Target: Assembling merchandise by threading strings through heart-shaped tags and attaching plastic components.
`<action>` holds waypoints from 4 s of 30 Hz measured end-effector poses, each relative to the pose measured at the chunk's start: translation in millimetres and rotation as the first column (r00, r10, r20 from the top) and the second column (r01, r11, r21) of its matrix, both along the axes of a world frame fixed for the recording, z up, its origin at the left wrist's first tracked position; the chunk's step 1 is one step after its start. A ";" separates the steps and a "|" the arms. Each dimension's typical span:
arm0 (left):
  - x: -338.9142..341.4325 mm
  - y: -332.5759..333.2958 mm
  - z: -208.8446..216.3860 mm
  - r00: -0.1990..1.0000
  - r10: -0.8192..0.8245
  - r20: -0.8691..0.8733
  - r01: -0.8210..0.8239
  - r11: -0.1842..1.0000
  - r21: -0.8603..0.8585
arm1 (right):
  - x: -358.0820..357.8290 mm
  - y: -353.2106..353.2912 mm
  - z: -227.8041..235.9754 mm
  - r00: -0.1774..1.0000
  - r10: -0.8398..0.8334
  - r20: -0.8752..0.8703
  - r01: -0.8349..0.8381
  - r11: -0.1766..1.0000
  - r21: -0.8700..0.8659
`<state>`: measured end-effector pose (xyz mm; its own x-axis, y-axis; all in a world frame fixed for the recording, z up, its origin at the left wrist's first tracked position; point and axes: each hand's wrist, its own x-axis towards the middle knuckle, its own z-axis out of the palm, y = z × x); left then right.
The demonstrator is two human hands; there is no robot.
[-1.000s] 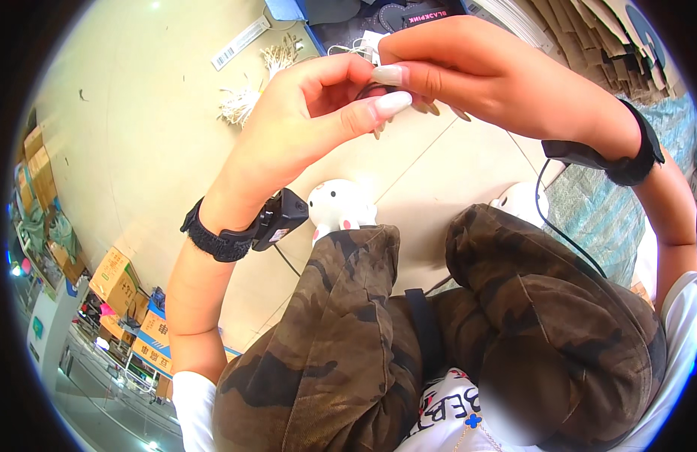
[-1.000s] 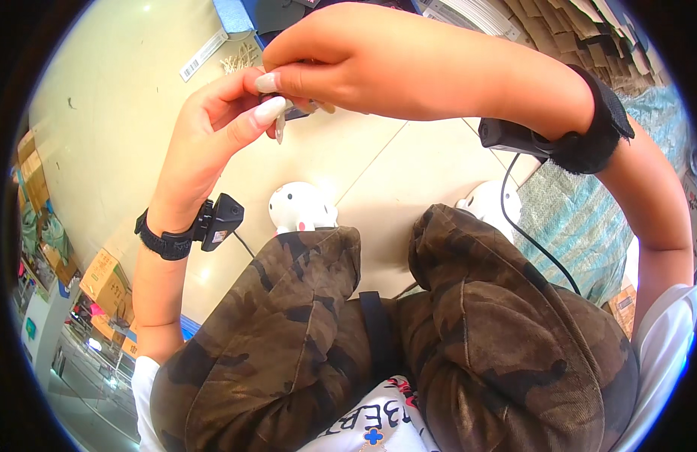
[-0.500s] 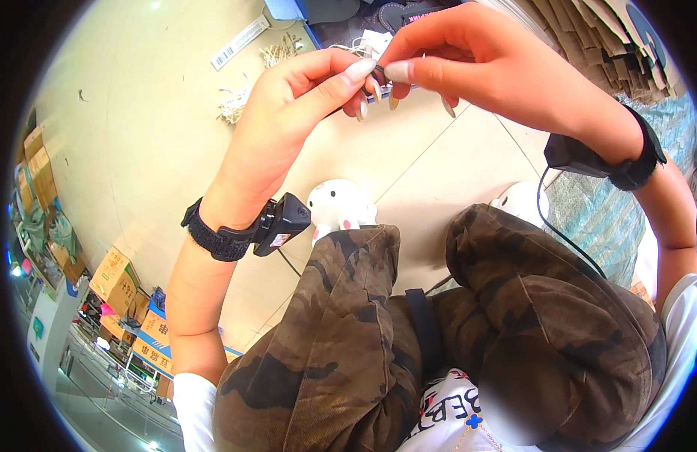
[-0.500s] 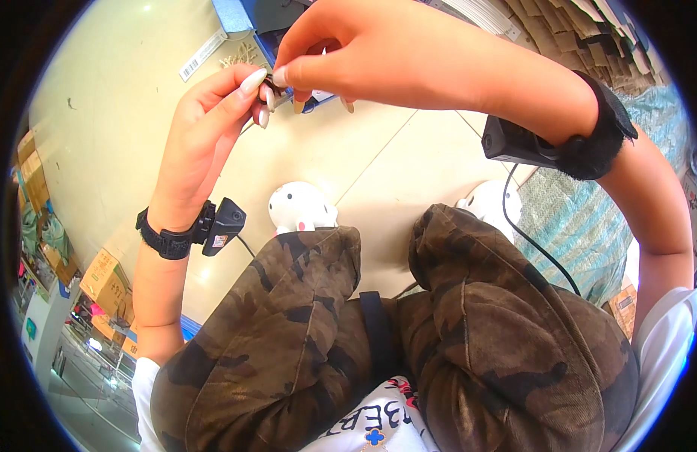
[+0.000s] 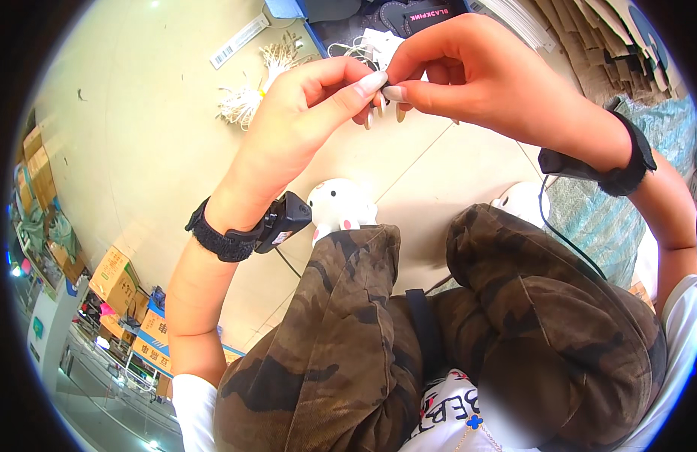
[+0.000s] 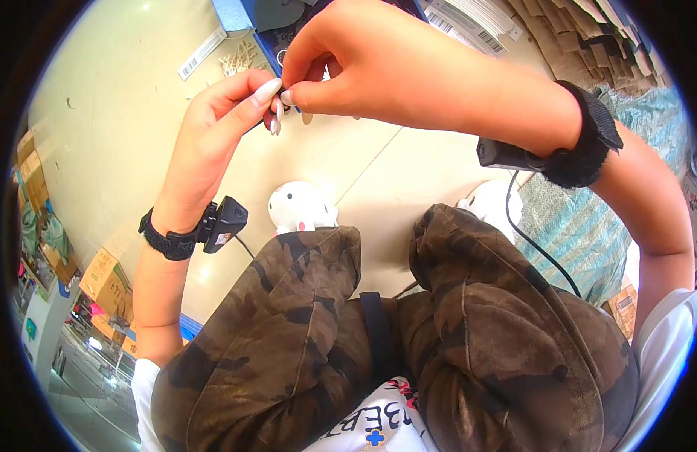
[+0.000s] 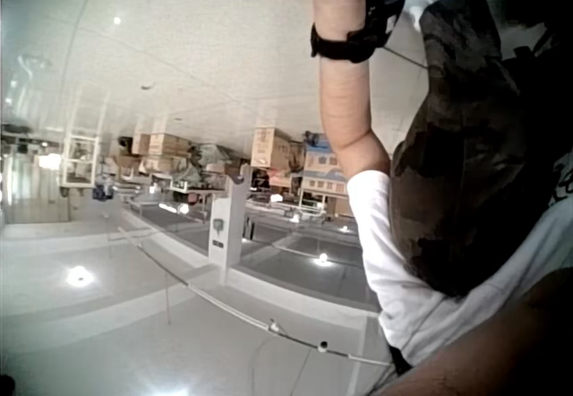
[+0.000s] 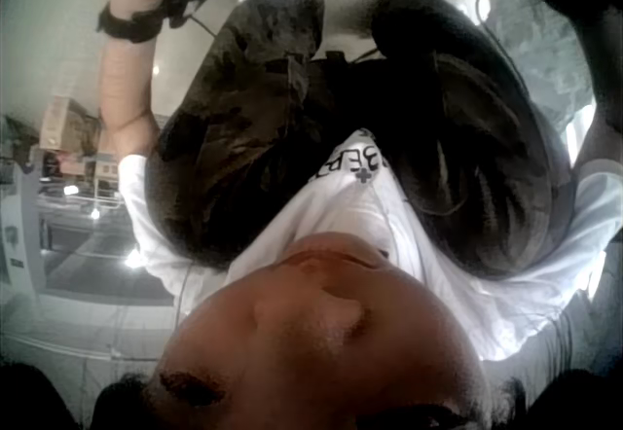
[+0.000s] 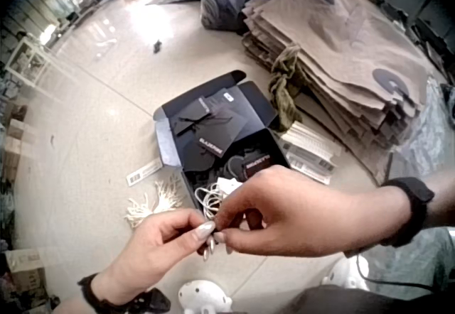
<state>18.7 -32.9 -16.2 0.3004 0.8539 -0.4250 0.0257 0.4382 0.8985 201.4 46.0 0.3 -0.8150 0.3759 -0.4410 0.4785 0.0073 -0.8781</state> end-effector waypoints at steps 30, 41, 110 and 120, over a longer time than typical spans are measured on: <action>6.3 2.9 7.5 0.998 -0.034 -0.048 0.035 0.999 0.026 | 4.3 11.3 19.9 0.986 0.135 -0.099 -0.119 0.982 0.149; 11.9 6.2 11.2 0.990 0.108 0.094 -0.108 0.994 0.003 | 3.6 -3.0 4.2 0.930 -0.354 -0.104 0.277 0.856 -0.437; 8.5 0.7 18.6 0.975 0.105 -0.194 -0.059 0.971 0.233 | 6.0 16.3 35.2 0.975 0.126 -0.183 -0.040 0.908 0.416; 9.3 -0.9 14.9 0.960 0.036 -0.278 0.065 0.937 0.344 | 7.5 22.4 30.1 0.985 0.103 -0.141 -0.091 0.992 0.090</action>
<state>28.0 -33.8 -1.3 0.2273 0.9587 -0.1708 0.2984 0.0984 0.9494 209.0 68.4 30.4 -0.9024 0.3224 -0.2861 0.3397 0.1234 -0.9324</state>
